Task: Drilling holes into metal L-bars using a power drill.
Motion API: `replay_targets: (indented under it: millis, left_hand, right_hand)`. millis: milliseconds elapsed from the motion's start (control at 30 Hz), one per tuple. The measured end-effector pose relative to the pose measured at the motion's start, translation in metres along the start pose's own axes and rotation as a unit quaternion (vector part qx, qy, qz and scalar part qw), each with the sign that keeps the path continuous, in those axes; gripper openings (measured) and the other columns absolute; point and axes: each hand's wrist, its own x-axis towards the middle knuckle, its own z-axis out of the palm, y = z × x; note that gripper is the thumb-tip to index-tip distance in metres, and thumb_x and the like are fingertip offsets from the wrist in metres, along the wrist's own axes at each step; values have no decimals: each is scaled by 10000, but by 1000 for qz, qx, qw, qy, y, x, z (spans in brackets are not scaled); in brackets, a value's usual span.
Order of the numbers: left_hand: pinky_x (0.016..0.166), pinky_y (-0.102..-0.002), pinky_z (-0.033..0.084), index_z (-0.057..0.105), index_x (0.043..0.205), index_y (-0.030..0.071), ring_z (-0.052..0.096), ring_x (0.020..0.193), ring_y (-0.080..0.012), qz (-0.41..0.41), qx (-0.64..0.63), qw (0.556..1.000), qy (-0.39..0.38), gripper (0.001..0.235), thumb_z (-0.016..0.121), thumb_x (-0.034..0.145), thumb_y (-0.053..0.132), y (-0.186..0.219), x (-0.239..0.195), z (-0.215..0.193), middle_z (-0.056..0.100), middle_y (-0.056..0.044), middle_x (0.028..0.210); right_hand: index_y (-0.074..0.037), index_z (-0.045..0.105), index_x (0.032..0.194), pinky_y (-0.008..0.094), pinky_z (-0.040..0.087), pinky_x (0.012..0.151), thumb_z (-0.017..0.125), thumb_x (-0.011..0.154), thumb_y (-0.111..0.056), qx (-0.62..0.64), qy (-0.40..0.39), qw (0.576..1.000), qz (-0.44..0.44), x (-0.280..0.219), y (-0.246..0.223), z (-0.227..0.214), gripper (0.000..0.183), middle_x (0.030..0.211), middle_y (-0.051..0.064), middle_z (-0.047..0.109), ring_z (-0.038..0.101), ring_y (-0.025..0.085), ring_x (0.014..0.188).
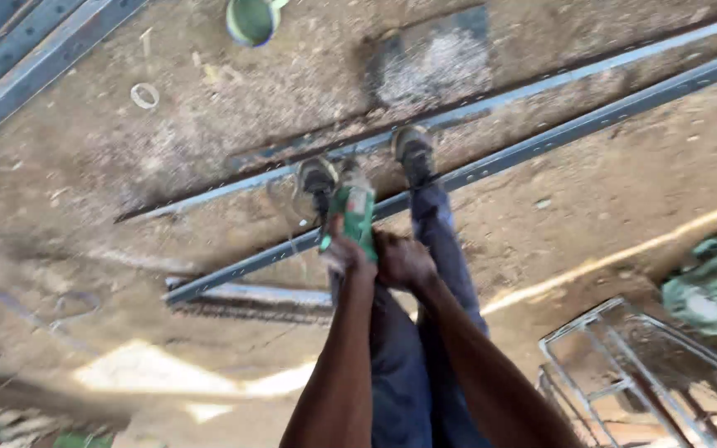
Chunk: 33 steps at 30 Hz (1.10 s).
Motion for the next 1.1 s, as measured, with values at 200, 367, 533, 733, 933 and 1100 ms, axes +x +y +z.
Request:
replay_targets:
  millis: [200, 367, 533, 733, 933, 1100]
  left_hand:
    - [1126, -474, 403, 398, 1442, -1, 538, 1264, -310, -26, 65, 998, -7, 940, 794, 782, 537, -28, 46, -15, 532, -240, 1358]
    - [925, -472, 468, 630, 1199, -13, 633, 1068, -301, -35, 69, 997, 7, 728, 887, 697, 448, -17, 27, -37, 663, -194, 1086]
    - [1070, -552, 390, 452, 1379, -23, 519, 1287, -402, 11, 117, 991, -61, 933, 833, 744, 544, 14, -17, -58, 545, -288, 1304]
    - [1007, -567, 478, 643, 1366, 78, 631, 1205, -410, 187, 224, 947, -136, 726, 793, 790, 493, 1, -38, -96, 661, -232, 1253]
    - [1001, -592, 486, 637, 1400, 106, 655, 1174, -448, 142, 176, 956, -189, 623, 719, 855, 397, 40, -76, -75, 704, -260, 1231]
    - [1015, -542, 474, 675, 1359, 224, 658, 1194, -399, 104, 215, 956, -169, 651, 727, 775, 508, 7, -55, -72, 731, -165, 1228]
  right_hand:
    - [-31, 554, 1245, 625, 597, 763, 558, 794, -282, 51, -52, 997, 33, -2, -8, 6, 517, 1068, 236, 697, 717, 545, 912]
    - [-58, 537, 1163, 619, 592, 748, 611, 756, -347, 85, 8, 996, 38, -4, 14, 57, 505, 999, 216, 694, 724, 527, 871]
    - [-146, 424, 1356, 630, 599, 731, 626, 800, -422, 112, 27, 991, 65, -49, -15, 58, 653, 1118, 205, 674, 719, 521, 912]
    - [-45, 219, 1538, 759, 478, 903, 567, 866, -314, 280, 46, 953, 108, -100, -37, 31, 803, 1318, 393, 541, 562, 660, 1143]
    - [-112, 328, 1458, 728, 547, 820, 648, 817, -325, 190, 99, 971, 108, -103, -38, 3, 747, 1342, 266, 558, 639, 625, 1019]
    - [-115, 424, 1357, 688, 572, 791, 670, 792, -445, 146, 84, 977, 133, -99, -12, 26, 699, 1268, 211, 625, 682, 557, 1008]
